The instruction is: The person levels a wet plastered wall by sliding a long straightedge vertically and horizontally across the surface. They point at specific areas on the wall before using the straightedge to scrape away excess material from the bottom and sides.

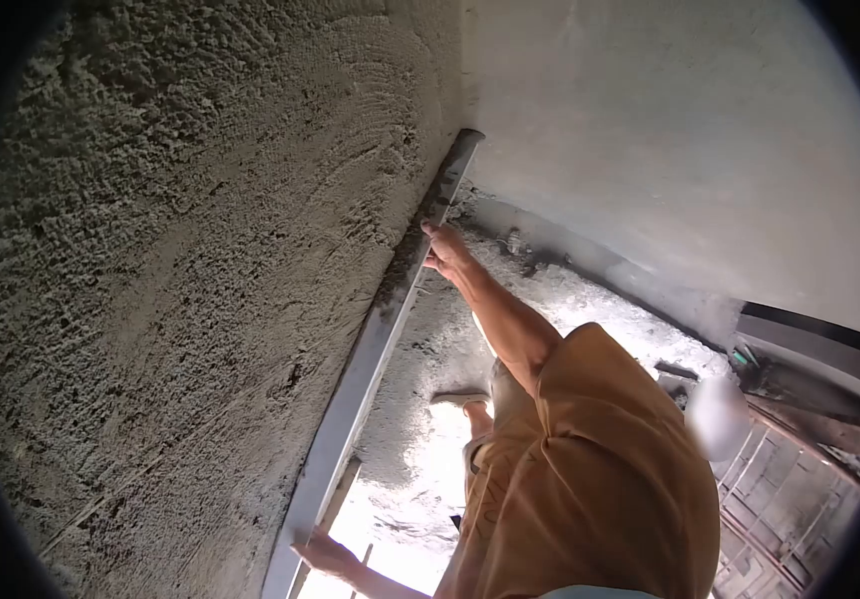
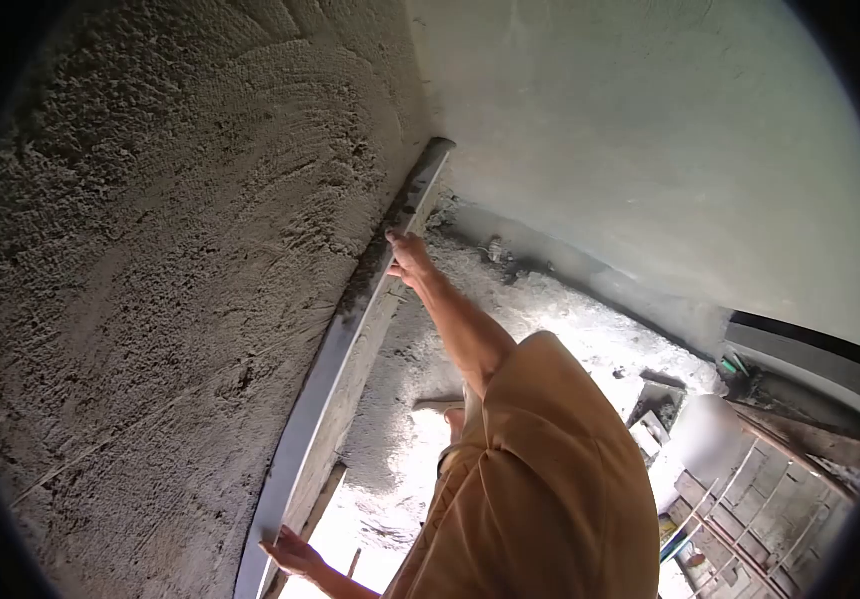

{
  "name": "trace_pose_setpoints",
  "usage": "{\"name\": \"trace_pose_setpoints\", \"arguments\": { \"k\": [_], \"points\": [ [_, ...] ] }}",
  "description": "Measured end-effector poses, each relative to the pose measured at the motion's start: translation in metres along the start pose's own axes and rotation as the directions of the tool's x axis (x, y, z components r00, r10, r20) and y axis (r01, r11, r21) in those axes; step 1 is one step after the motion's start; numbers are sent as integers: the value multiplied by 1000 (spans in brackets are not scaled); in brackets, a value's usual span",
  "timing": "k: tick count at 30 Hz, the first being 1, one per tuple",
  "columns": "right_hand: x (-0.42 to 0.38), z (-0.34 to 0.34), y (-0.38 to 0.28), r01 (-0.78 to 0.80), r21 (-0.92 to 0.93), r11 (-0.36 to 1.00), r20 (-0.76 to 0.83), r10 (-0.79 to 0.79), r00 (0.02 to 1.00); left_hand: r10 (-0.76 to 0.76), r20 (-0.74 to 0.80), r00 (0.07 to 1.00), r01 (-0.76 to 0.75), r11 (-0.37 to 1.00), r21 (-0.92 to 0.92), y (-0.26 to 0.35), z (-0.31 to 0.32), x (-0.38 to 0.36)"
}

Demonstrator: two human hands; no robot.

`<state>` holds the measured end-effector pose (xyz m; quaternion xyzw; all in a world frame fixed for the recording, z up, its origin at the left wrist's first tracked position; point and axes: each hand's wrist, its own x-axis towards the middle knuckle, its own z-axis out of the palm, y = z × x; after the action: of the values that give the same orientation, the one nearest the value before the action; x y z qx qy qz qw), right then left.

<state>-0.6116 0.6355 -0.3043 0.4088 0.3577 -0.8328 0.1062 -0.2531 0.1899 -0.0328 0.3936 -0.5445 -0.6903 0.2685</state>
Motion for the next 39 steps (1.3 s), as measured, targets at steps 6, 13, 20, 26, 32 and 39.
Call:
{"name": "trace_pose_setpoints", "arguments": {
  "k": [6,13,20,26,32,39],
  "points": [
    [-81,32,-35,72,-123,990,-18,-74,997,40,-66,997,-44,997,-61,25,-33,14],
    [-121,36,-41,21,-45,999,100,-16,995,-7,-31,999,7,1000,0,32,-85,27],
    [-15,2,10,-86,-11,996,30,86,996,-19,37,999,18,1000,19,15,-13,3],
    [-68,27,-20,86,-54,995,-5,-86,996,-47,59,997,53,992,-113,18,-42,13],
    [-146,68,-61,179,-132,975,-12,-183,983,47,150,987,-14,976,-218,44,-62,16],
    [-227,111,-99,371,-157,915,-7,-377,926,76,-100,992,-94,977,-193,72,-75,9]
  ]
}}
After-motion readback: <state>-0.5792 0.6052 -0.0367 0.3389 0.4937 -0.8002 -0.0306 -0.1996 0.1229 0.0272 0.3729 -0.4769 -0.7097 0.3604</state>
